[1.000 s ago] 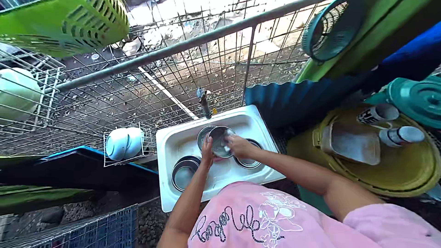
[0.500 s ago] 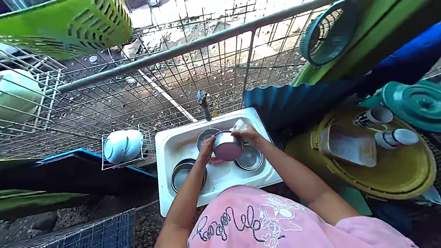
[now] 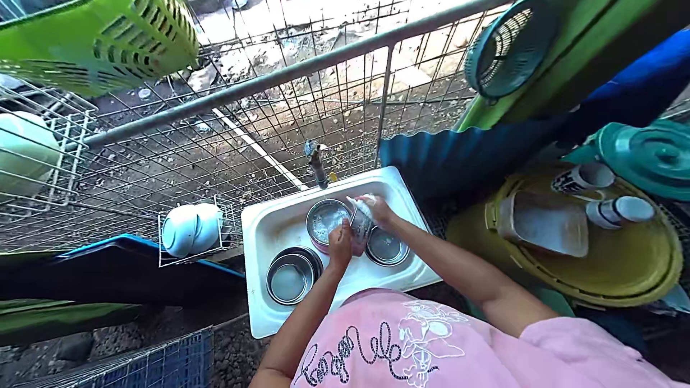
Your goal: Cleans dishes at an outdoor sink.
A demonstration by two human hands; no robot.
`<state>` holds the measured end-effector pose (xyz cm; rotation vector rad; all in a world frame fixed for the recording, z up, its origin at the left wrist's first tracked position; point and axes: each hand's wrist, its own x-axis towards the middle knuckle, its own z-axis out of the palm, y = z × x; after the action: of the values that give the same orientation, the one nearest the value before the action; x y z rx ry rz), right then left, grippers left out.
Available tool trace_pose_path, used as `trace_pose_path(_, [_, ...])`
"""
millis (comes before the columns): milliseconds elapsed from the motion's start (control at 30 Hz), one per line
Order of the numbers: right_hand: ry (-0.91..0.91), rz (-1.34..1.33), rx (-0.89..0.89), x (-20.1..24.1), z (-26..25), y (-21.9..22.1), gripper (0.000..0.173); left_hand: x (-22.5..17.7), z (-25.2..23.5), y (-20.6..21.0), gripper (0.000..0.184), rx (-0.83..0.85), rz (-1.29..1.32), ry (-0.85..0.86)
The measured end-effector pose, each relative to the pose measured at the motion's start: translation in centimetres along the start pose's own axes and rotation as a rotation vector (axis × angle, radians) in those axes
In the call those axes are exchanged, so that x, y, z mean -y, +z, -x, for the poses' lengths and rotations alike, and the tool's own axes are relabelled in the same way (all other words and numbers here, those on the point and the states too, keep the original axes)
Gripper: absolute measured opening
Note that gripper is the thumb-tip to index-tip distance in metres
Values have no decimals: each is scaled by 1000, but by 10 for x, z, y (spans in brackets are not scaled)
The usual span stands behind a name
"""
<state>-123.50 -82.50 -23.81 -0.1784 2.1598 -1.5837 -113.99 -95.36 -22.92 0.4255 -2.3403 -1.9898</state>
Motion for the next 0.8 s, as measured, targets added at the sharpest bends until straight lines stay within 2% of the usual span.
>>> trace_pose_path(100, [-395, 331, 45, 3, 33, 24, 35, 0, -7, -5, 68, 41, -14, -120])
trace_pose_path(167, [-541, 315, 9, 1, 41, 30, 34, -5, 1, -13, 62, 80, -59, -70])
trace_pose_path(200, [-511, 172, 6, -2, 33, 22, 34, -7, 7, -16, 53, 58, -55, 25])
trace_pose_path(267, [-203, -257, 78, -6, 15, 0, 34, -10, 16, -21, 27, 47, 94, 193])
trace_pose_path(300, [-55, -432, 106, -9, 11, -5, 34, -13, 19, -27, 17, 78, 144, 215])
trace_pose_path(333, [40, -513, 110, -8, 11, -5, 33, -14, 19, -33, 17, 131, 134, 199])
trace_pose_path(367, [55, -453, 106, -2, 11, -3, 31, -15, 14, -40, 20, 207, 70, 142])
trace_pose_path(433, [-110, 72, 128, 15, 13, 6, 26, -12, -1, -45, 29, 378, -99, -19])
trace_pose_path(467, [-165, 336, 187, 29, 17, 13, 30, -11, -4, -41, 30, 397, -113, -97])
trace_pose_path(500, [-180, 452, 245, 41, 23, 17, 34, -11, -2, -38, 31, 358, -74, -154])
trace_pose_path(533, [-203, 386, 224, 40, 24, 19, 29, -12, 3, -39, 32, 295, -27, -164])
trace_pose_path(600, [-201, -35, 100, 21, 14, 15, 21, -14, 12, -47, 25, 169, 56, -65])
trace_pose_path(633, [-142, -214, 70, 12, 8, 12, 24, -13, 15, -50, 24, 142, 103, -15])
trace_pose_path(667, [-92, -281, 68, 8, 5, 12, 25, -12, 17, -53, 25, 170, 121, -20])
trace_pose_path(700, [-87, -200, 88, 8, 7, 13, 27, -10, 16, -55, 29, 241, 79, -65])
trace_pose_path(767, [-107, 226, 212, 22, 12, 25, 32, -2, 7, -54, 31, 403, -72, -203])
trace_pose_path(800, [-75, 371, 277, 34, 16, 32, 34, 2, 4, -51, 28, 407, -83, -258])
